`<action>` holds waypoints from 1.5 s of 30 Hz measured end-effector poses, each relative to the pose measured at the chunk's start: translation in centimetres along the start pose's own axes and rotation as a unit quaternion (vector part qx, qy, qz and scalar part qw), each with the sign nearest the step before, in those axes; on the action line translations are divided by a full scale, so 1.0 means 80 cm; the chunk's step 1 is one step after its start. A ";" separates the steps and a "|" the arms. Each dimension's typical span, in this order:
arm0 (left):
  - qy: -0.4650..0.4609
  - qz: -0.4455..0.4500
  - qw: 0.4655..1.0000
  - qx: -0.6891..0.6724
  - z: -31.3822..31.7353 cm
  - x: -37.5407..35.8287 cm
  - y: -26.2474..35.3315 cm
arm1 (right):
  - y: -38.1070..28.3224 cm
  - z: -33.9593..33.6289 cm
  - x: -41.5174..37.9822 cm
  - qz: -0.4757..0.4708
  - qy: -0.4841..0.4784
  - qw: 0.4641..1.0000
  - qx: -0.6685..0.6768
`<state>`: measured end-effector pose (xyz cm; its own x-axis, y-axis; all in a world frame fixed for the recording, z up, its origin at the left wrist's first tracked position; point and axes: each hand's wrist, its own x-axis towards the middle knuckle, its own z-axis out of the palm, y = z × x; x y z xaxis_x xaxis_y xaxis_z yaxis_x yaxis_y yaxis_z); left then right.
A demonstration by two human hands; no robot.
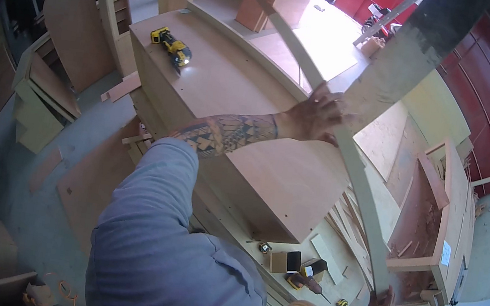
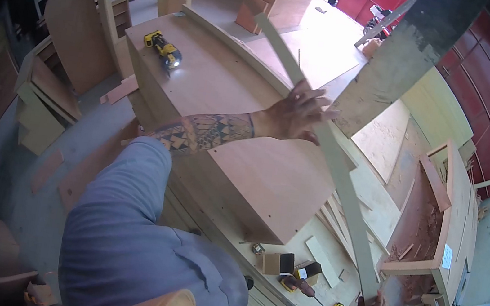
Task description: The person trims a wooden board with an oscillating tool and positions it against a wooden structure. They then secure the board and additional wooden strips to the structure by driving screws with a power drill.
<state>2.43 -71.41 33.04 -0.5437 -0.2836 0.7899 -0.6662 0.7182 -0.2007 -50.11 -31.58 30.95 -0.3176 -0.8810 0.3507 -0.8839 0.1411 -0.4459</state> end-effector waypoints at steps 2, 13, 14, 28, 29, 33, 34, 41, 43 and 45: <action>-0.052 -0.032 0.998 -0.033 -0.008 -0.066 -0.053 | -0.041 0.051 0.023 -0.030 -0.038 0.997 0.065; -0.318 -0.264 0.910 0.034 -0.030 -0.274 -0.224 | -0.227 0.295 0.172 -0.160 -0.194 0.968 -0.001; -0.278 -0.306 0.909 0.044 -0.027 -0.274 -0.225 | -0.233 0.320 0.188 -0.162 -0.195 0.967 0.002; -0.223 -0.433 0.869 -0.086 -0.079 -0.296 -0.115 | -0.407 0.496 0.313 -0.218 -0.044 0.973 -0.061; -0.222 -0.433 0.870 -0.077 -0.077 -0.297 -0.114 | -0.415 0.499 0.322 -0.205 -0.056 0.975 -0.059; -0.220 -0.411 0.883 -0.060 -0.073 -0.291 -0.103 | -0.474 0.529 0.335 -0.247 -0.075 0.966 -0.010; -0.219 -0.409 0.884 -0.053 -0.073 -0.294 -0.103 | -0.484 0.533 0.334 -0.242 -0.073 0.967 -0.011; -0.213 -0.420 0.879 -0.075 -0.068 -0.296 -0.109 | -0.521 0.573 0.333 -0.155 -0.113 0.981 0.003; -0.211 -0.397 0.892 -0.050 -0.070 -0.292 -0.103 | -0.546 0.593 0.332 -0.178 -0.099 0.976 0.072; -0.203 -0.390 0.897 -0.051 -0.061 -0.308 -0.105 | -0.557 0.635 0.351 -0.209 -0.117 0.959 0.153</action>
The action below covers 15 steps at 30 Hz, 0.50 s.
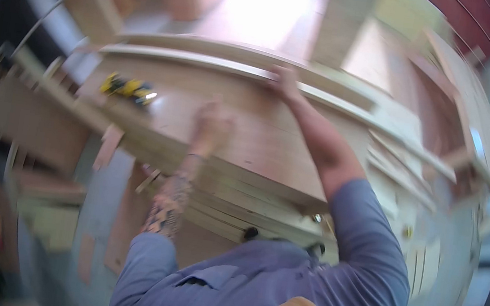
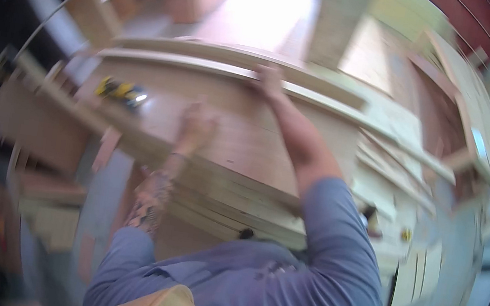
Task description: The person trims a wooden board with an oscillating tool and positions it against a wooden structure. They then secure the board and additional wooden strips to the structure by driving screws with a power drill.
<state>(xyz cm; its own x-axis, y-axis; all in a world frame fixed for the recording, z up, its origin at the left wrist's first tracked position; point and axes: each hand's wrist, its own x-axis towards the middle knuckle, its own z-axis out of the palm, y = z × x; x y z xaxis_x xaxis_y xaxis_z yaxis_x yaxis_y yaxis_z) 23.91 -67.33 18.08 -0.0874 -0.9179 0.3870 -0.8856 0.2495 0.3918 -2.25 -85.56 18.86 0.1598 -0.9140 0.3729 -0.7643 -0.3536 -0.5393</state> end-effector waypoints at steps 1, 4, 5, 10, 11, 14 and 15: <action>-0.010 -0.012 1.000 -0.014 -0.017 -0.002 0.012 | -0.010 0.004 0.004 0.011 -0.010 0.998 0.062; -0.013 -0.058 0.998 0.016 -0.012 0.000 0.007 | -0.047 0.014 0.017 0.066 0.009 0.997 -0.034; -0.033 -0.071 0.997 -0.018 -0.030 0.002 0.017 | -0.035 0.033 0.031 0.054 0.010 0.997 -0.053; -0.018 -0.058 0.998 -0.032 -0.018 0.000 0.012 | -0.045 0.060 0.061 0.051 0.023 0.997 -0.057; -0.010 -0.049 0.998 -0.030 -0.019 0.000 0.009 | -0.048 0.061 0.064 0.050 0.021 0.997 -0.054; -0.020 -0.052 0.998 -0.033 -0.016 0.000 0.005 | -0.038 0.053 0.059 0.060 0.047 0.993 -0.094; -0.032 -0.043 0.998 -0.039 -0.017 -0.001 0.006 | -0.037 0.048 0.057 0.028 0.047 0.992 -0.110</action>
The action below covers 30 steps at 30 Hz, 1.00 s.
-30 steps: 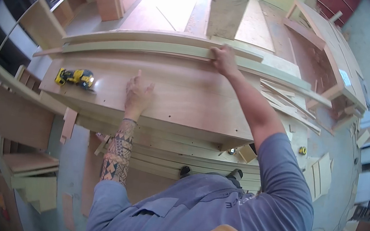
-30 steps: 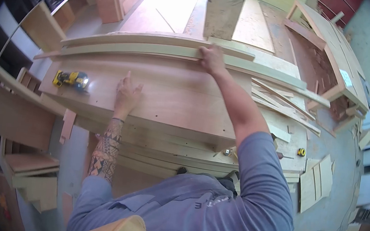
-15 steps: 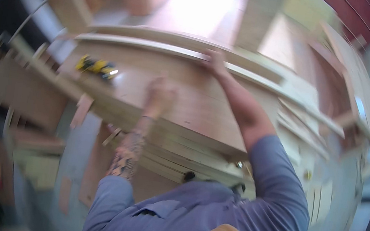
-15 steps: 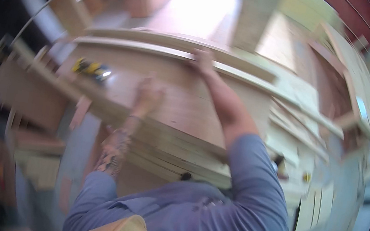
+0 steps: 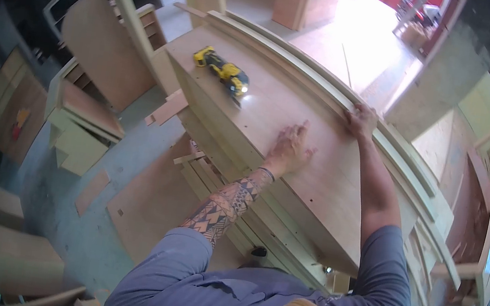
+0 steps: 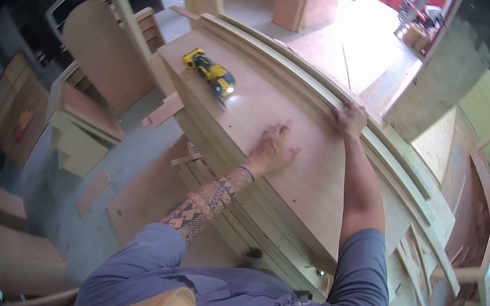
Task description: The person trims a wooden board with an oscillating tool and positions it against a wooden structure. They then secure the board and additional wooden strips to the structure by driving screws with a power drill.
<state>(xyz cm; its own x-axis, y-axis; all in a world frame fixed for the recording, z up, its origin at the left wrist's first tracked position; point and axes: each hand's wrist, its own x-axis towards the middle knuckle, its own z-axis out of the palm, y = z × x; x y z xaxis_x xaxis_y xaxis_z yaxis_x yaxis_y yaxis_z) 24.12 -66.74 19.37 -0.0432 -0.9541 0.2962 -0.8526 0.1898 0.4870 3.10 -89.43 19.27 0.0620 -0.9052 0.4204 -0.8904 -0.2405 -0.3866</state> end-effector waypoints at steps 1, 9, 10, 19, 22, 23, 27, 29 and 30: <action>0.006 -0.011 1.000 0.007 -0.003 -0.002 -0.003 | 0.007 -0.006 -0.001 -0.022 0.006 1.000 -0.021; 0.000 0.015 0.999 0.052 0.011 0.005 0.001 | 0.023 -0.022 -0.030 0.028 -0.011 0.998 -0.049; -0.002 0.002 0.998 0.057 0.004 0.004 0.006 | 0.023 -0.028 -0.034 0.008 -0.023 0.999 -0.030; 0.013 -0.025 0.999 0.036 0.005 0.010 0.004 | 0.000 -0.100 -0.077 -0.002 -0.223 0.970 -0.092; 0.099 0.013 0.995 0.008 0.009 0.005 0.002 | -0.021 -0.110 -0.114 -0.007 -0.243 0.967 -0.071; 0.166 0.053 0.984 0.029 0.009 0.003 0.002 | -0.027 -0.107 -0.124 -0.003 -0.231 0.970 -0.077; 0.141 0.037 0.989 0.034 0.014 0.001 -0.006 | -0.033 -0.120 -0.153 0.017 -0.202 0.978 -0.043; 0.113 0.007 0.993 0.029 0.015 0.001 -0.004 | -0.018 -0.113 -0.153 0.039 -0.182 0.983 0.001; 0.117 0.008 0.993 0.030 0.013 0.002 -0.002 | -0.005 -0.110 -0.150 0.033 -0.137 0.990 -0.017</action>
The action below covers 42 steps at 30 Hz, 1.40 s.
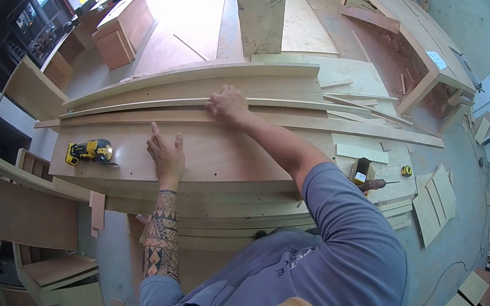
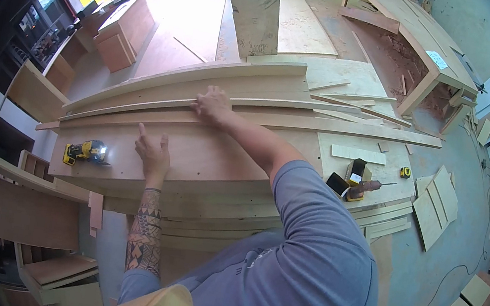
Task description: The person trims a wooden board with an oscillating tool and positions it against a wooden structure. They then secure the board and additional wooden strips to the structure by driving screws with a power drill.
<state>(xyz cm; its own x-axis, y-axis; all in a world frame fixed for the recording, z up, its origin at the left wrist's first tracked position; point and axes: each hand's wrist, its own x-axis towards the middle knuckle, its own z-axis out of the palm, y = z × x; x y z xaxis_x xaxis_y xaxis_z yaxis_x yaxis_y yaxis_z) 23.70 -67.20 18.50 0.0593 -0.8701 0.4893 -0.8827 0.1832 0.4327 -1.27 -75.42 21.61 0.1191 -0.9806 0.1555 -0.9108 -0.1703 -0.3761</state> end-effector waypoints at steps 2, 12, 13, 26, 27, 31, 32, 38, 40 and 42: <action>-0.042 -0.028 0.999 0.009 -0.001 0.002 0.005 | 0.015 0.006 0.020 -0.005 0.048 0.999 -0.018; -0.059 -0.014 0.998 0.015 -0.002 0.004 0.005 | -0.004 0.048 0.103 -0.185 0.019 0.981 -0.059; -0.068 -0.020 0.997 0.022 -0.003 0.003 0.007 | -0.001 0.058 0.107 -0.206 0.073 0.972 -0.085; -0.096 -0.041 0.995 0.008 -0.008 0.013 0.001 | 0.012 -0.042 0.023 -0.182 0.101 0.968 -0.141; -0.109 -0.030 0.994 0.001 -0.003 0.012 -0.001 | 0.023 -0.067 -0.004 -0.193 0.095 0.972 -0.091; -0.082 0.005 0.996 0.030 0.005 0.012 -0.015 | 0.118 -0.209 -0.127 -0.220 0.065 0.972 -0.043; -0.073 0.007 0.997 0.039 0.005 0.012 -0.017 | 0.154 -0.248 -0.168 -0.204 0.086 0.974 -0.040; -0.026 0.061 0.993 0.093 0.016 0.011 -0.021 | 0.332 -0.395 -0.486 0.150 0.418 0.893 -0.077; 0.005 0.098 0.990 0.097 0.026 0.006 0.047 | 0.358 -0.387 -0.588 0.354 0.434 0.821 0.108; -0.116 0.268 0.955 -0.050 0.023 0.007 0.165 | 0.410 -0.346 -0.676 0.471 0.418 0.761 0.157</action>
<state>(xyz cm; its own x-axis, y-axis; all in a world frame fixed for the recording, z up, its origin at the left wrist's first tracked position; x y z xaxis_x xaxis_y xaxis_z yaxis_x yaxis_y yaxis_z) 11.20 -66.11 23.15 -0.5042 -0.7143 0.4853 -0.7076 0.6639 0.2420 -48.52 -25.28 26.18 -0.9409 -0.2992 0.1587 -0.2808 0.4273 -0.8594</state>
